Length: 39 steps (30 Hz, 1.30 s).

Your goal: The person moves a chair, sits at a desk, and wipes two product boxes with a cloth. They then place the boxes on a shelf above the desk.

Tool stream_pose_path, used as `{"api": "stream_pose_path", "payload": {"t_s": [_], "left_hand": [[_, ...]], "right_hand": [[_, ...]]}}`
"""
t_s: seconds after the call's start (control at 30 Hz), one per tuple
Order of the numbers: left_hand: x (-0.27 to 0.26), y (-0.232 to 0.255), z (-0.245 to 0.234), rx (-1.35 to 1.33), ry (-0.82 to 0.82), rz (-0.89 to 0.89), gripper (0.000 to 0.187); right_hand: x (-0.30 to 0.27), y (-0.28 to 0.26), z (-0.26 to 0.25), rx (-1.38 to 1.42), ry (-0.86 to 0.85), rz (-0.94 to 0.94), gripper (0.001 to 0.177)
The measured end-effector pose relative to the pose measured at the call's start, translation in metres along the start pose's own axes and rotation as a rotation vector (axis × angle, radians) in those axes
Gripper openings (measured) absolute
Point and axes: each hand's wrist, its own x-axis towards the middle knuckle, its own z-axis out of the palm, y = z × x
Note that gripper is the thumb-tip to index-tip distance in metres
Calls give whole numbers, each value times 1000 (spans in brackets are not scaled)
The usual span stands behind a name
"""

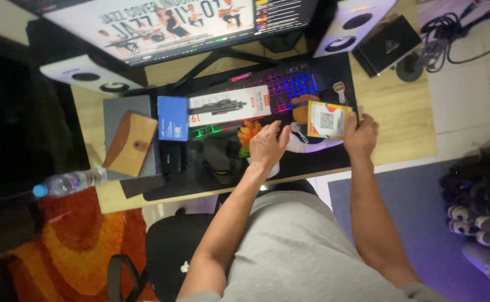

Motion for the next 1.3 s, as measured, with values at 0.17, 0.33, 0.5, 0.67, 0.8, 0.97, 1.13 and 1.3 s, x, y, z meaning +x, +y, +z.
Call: {"api": "stream_pose_path", "payload": {"t_s": [0.17,0.33,0.5,0.67,0.8,0.97,1.13,1.3], "left_hand": [[-12,-35,-44,51,131,-112,33],[-24,-82,-99,123,348,-231,31],[-40,-134,-141,-97,477,-455,31],[-58,-175,-152,-156,540,-462,37],[-70,-204,-150,-219,566,-457,45],[-75,-235,-148,-374,485,-535,55],[-80,-251,-140,-394,418,-481,61],[-73,-260,-138,-442,377,-464,68]], "right_hand": [[14,-73,-35,123,122,-160,36],[12,-162,-41,363,76,-324,26],[-13,-236,-6,386,-95,-433,26],[-52,-291,39,446,-252,-520,30],[-75,-327,63,445,-376,-497,35],[-88,-362,86,405,-407,-593,38],[-99,-389,107,365,-457,-598,39],[-104,-405,130,351,-512,-602,43]]}}
